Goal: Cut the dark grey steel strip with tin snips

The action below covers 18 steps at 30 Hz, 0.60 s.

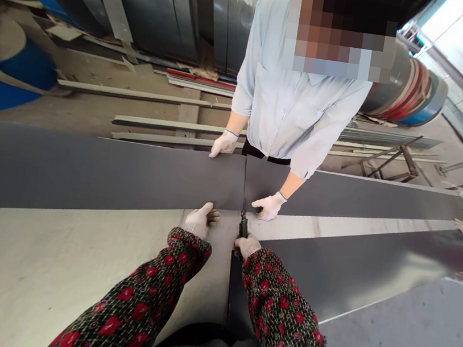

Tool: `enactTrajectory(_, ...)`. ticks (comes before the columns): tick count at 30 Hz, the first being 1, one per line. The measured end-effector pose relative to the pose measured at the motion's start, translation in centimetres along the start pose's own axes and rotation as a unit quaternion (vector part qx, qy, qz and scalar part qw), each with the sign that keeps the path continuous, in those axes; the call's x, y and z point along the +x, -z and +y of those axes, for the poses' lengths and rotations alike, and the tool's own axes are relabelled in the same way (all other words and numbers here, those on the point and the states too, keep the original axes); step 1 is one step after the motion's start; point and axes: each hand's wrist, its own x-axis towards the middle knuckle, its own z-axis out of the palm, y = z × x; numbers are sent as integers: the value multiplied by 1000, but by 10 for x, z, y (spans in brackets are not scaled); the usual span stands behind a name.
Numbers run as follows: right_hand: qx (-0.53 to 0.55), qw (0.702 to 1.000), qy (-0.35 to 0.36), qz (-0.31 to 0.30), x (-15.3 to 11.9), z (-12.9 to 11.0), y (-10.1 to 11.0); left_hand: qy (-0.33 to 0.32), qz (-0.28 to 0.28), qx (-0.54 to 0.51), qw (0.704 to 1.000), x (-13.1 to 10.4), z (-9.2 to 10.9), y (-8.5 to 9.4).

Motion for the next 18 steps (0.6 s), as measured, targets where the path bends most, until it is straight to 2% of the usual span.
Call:
enactTrajectory(6,41,993,-35,-104,-8,-6,16,23,1,0,1000,6,-1,2)
enactTrajectory(11,39,996,-18,-82,-10,-6,13,35,-26,-1,999,7,-5,1)
enactTrajectory(14,43,996,-9,-78,-8,-5,12,52,-44,15,998,6,-11,-9)
enactTrajectory(18,47,995,-18,-86,-4,-2,15,54,-26,40,997,4,-15,-26)
